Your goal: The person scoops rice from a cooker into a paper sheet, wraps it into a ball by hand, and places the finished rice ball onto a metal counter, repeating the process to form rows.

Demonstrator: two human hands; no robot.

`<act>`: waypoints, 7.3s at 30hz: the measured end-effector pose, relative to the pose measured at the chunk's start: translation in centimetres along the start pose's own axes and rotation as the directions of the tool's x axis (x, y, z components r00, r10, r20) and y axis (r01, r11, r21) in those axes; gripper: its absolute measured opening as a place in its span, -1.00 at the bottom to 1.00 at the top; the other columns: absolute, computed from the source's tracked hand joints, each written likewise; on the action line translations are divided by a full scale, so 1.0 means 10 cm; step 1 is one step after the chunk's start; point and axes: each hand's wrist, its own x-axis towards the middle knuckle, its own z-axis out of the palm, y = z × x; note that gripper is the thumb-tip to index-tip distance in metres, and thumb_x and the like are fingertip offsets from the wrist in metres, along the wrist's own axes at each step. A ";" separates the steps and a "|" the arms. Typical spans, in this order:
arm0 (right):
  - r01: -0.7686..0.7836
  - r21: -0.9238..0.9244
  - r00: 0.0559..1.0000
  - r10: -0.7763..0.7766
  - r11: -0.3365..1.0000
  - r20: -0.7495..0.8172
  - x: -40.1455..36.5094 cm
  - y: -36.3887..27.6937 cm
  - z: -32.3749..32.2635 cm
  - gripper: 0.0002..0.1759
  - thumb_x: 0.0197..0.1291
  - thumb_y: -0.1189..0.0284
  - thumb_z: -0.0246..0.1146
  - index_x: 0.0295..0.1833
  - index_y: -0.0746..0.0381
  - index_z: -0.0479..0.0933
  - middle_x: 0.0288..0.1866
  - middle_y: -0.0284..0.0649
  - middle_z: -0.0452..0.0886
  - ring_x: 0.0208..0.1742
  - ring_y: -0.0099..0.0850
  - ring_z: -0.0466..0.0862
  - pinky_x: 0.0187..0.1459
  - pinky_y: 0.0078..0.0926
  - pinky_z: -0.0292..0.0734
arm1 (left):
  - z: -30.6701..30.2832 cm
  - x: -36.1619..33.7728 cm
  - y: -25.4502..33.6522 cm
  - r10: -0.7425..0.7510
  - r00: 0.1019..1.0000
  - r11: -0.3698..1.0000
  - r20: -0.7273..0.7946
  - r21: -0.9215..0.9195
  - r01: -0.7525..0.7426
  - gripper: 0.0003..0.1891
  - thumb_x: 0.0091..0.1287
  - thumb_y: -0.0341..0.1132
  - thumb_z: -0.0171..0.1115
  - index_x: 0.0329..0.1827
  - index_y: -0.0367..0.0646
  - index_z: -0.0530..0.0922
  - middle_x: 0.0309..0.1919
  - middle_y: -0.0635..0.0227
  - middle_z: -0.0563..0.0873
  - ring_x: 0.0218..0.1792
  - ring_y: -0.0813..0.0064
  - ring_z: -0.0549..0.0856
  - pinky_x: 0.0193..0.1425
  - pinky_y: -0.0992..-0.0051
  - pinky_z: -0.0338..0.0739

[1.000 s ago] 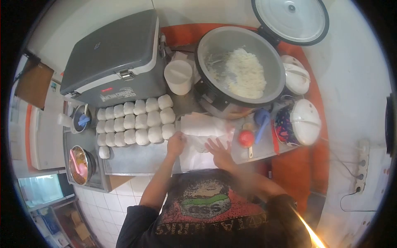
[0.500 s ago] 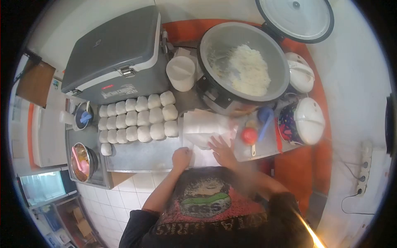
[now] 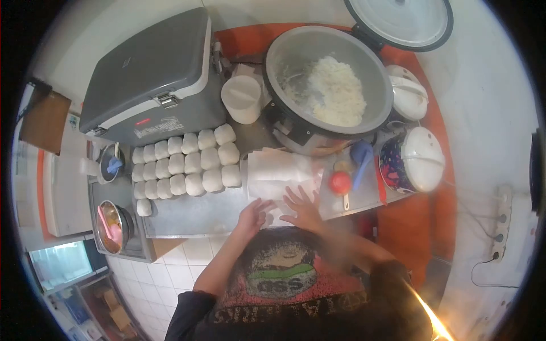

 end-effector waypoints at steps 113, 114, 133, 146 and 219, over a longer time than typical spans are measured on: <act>-0.587 0.611 0.218 0.830 0.532 -0.513 0.25 1.82 -0.31 -0.56 0.35 0.33 0.16 0.30 0.22 0.40 0.16 -0.18 0.57 0.04 -0.35 0.61 0.12 -0.38 0.51 | -2.96 -0.91 1.10 0.506 0.151 0.646 -0.849 0.257 -0.719 -0.50 0.23 -0.27 0.29 0.14 -0.44 0.45 -0.13 0.14 0.66 -0.12 0.29 0.68 -0.13 0.29 0.59; -0.596 0.626 0.165 0.840 0.503 -0.517 0.22 1.94 -0.40 -0.55 0.35 0.34 0.16 0.30 0.23 0.39 0.16 -0.17 0.56 0.04 -0.35 0.61 0.11 -0.37 0.52 | -3.00 -0.93 1.22 0.493 0.116 0.674 -0.863 0.294 -0.678 -0.48 0.21 -0.27 0.31 0.16 -0.44 0.45 -0.12 0.13 0.65 -0.12 0.29 0.68 -0.15 0.30 0.59; 0.163 0.705 -0.097 0.722 0.690 -0.685 0.21 1.35 -1.64 -0.32 0.27 0.59 0.26 0.46 0.40 0.19 0.23 0.07 0.51 0.05 -0.25 0.58 0.05 -0.31 0.58 | -3.38 -0.63 1.37 0.662 -0.058 0.615 -0.747 0.586 -0.528 -0.49 0.51 -0.05 0.07 0.20 -0.39 0.56 0.11 0.09 0.66 0.07 0.20 0.61 0.22 0.17 0.48; -0.196 -0.318 0.980 0.179 0.928 -0.084 3.32 1.19 -2.67 -0.63 0.06 0.54 0.26 0.05 0.29 0.63 -0.11 0.05 0.73 -0.06 0.00 0.74 -0.05 -0.09 0.66 | 0.51 0.07 1.82 0.974 -0.149 0.093 -0.172 0.900 -0.426 -0.61 0.37 -0.37 0.24 0.20 -0.35 0.44 0.04 0.13 0.56 0.04 0.20 0.52 0.17 0.24 0.41; -0.200 0.472 0.978 0.147 0.858 0.146 0.13 0.22 -0.03 -0.20 0.33 0.56 0.16 0.62 -0.16 0.14 -0.11 -0.09 0.59 -0.08 -0.16 0.63 0.13 -0.30 0.53 | 0.01 0.80 0.83 0.200 0.897 -0.581 0.394 0.785 -0.215 -0.26 0.27 -0.33 0.25 0.52 -0.30 0.18 0.43 -0.09 0.39 0.38 0.03 0.46 0.37 0.10 0.46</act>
